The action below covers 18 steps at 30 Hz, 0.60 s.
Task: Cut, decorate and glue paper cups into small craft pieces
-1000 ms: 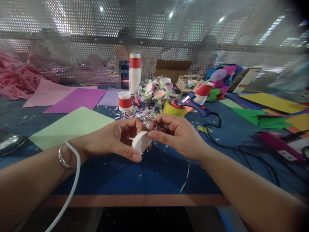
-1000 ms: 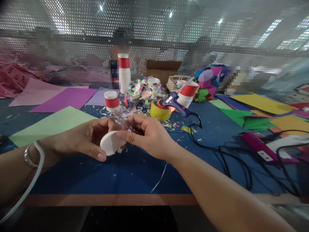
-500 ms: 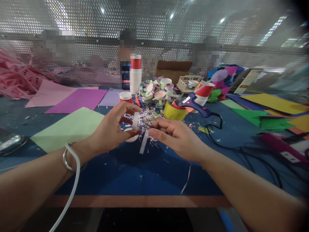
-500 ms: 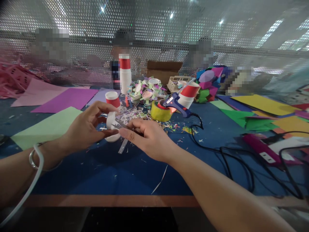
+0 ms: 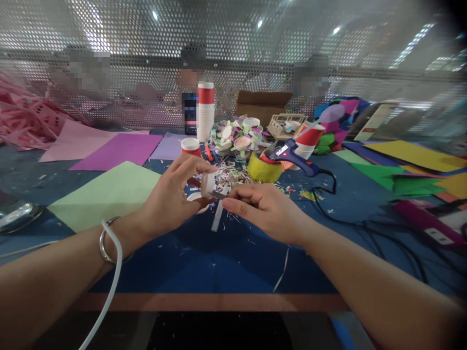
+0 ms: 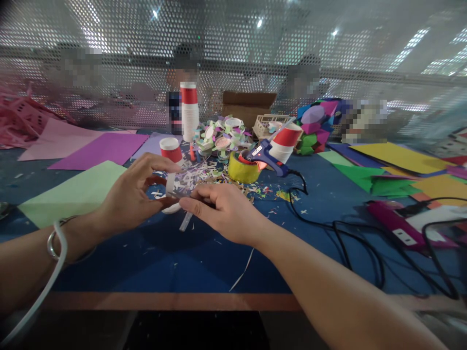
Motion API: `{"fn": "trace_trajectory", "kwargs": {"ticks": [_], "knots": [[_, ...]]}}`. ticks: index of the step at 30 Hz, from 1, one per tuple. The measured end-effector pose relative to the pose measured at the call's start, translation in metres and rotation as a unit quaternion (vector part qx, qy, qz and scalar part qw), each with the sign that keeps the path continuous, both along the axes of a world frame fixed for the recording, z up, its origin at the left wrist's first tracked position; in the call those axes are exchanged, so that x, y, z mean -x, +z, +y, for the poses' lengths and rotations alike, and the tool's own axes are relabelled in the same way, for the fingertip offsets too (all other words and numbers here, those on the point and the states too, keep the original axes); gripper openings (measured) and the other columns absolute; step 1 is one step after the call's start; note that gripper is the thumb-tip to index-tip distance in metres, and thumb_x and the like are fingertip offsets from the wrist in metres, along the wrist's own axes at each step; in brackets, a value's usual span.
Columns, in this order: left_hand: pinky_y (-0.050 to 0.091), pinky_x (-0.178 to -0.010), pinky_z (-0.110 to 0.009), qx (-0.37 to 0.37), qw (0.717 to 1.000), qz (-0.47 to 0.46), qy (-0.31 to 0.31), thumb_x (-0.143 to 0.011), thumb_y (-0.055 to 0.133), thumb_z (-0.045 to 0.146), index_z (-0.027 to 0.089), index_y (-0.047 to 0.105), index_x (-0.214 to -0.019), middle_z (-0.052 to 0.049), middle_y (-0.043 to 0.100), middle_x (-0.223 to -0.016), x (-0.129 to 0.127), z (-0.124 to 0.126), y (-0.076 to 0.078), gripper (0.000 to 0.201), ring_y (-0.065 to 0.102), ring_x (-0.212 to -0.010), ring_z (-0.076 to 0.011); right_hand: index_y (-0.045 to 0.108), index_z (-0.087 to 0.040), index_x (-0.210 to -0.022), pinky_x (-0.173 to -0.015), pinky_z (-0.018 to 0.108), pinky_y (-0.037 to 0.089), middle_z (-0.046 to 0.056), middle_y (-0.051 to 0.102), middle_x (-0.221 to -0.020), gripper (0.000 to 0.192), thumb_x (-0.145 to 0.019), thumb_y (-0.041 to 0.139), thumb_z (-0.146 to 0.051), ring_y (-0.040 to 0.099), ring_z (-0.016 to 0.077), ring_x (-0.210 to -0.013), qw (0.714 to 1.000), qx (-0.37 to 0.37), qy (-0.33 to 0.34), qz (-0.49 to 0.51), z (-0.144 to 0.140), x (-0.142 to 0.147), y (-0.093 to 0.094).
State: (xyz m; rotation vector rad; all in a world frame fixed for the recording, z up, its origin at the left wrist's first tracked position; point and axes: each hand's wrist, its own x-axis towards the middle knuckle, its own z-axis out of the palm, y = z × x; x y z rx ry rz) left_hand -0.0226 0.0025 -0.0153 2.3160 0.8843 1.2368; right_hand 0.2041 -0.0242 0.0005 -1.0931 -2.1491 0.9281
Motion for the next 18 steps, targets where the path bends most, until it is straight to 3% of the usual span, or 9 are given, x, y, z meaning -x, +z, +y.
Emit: {"fn": "trace_trajectory", "kwargs": {"ticks": [6,11,18], "knots": [[0.056,-0.086,-0.034,-0.011,1.0,0.004,-0.018,-0.078,0.076,0.012,0.025,0.061,-0.119,-0.007,0.059,-0.119,0.0013,-0.004,0.0042,0.045,0.055,-0.116,-0.0233,0.065,-0.019,-0.077,-0.058,0.027,0.033,-0.002,0.051,-0.069,0.036,-0.096,0.06,-0.049,0.046,0.0113,-0.063,1.0,-0.02,0.007,-0.001,-0.0001,-0.0001,0.0017],[0.055,-0.094,-0.038,0.073,0.995,-0.055,-0.051,-0.078,0.081,0.022,0.025,0.055,-0.126,-0.008,0.056,-0.126,0.0029,-0.0049,0.0033,0.055,0.057,-0.116,-0.0243,0.063,-0.019,-0.077,-0.058,0.026,0.034,-0.003,0.05,-0.068,0.038,-0.096,0.059,-0.05,0.045,0.011,-0.063,1.0,-0.024,0.011,0.004,-0.0013,-0.0012,0.0036],[0.059,-0.09,-0.036,0.193,0.971,-0.109,-0.087,-0.08,0.08,0.023,0.021,0.054,-0.121,-0.009,0.059,-0.12,0.0003,-0.0028,0.0021,0.048,0.063,-0.106,-0.0208,0.061,-0.019,-0.076,-0.057,0.027,0.033,-0.003,0.05,-0.067,0.037,-0.097,0.058,-0.049,0.044,0.0107,-0.061,0.999,-0.04,-0.001,-0.009,-0.0027,-0.0021,0.0038]]}}
